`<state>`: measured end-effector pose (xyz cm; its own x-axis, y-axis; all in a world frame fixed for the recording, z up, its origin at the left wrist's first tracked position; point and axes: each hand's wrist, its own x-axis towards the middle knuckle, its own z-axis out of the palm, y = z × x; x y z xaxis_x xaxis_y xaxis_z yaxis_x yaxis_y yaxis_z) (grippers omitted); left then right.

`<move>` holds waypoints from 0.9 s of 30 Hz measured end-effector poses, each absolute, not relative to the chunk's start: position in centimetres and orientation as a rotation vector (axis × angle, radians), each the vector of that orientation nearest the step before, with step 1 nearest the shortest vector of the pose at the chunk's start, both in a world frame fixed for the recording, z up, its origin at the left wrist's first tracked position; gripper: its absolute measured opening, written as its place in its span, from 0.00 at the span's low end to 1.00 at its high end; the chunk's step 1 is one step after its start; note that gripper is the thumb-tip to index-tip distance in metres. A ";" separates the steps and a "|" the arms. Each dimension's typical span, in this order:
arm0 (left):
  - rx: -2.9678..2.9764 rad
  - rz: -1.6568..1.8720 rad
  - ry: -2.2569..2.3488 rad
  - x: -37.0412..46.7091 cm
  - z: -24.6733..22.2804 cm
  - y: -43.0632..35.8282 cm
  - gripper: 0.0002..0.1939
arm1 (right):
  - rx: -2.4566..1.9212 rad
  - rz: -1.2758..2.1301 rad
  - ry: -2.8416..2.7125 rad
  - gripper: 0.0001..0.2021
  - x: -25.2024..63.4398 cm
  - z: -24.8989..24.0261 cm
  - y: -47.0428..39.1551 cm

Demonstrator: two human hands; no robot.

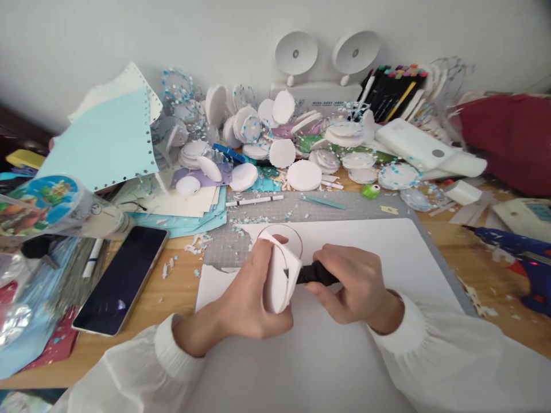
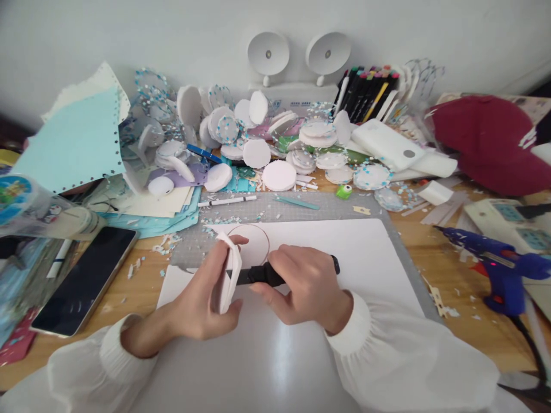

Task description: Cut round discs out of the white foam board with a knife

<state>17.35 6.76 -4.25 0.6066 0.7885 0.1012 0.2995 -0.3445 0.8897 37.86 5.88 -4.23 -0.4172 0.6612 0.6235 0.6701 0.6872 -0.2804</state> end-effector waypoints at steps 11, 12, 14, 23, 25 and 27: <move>1.939 0.750 0.789 17.3 -4.7 6.6 0.43 | -0.961 -0.012 -2.170 0.17 37.8 -3.9 5.6; 1.935 0.753 0.783 17.3 -4.7 6.6 0.43 | -0.958 -0.020 -2.168 0.17 37.8 -3.9 5.6; 1.928 0.763 0.763 17.3 -4.8 6.6 0.42 | -0.955 -0.033 -2.162 0.17 37.7 -3.9 5.6; 1.908 0.881 0.747 17.6 -4.6 7.0 0.33 | -1.013 -0.038 -2.181 0.13 37.6 -4.1 5.7; 1.890 0.916 0.788 17.5 -4.6 7.0 0.30 | -1.047 -0.052 -2.192 0.12 37.7 -4.2 5.9; 1.848 0.921 0.839 17.4 -4.7 6.9 0.28 | -1.093 -0.074 -2.219 0.12 38.0 -4.4 6.2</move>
<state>17.35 6.90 -4.73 0.4966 0.8298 0.2546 0.1758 -0.3834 0.9067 37.97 6.23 -4.36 -0.4376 0.6890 0.5777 0.7258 0.6499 -0.2254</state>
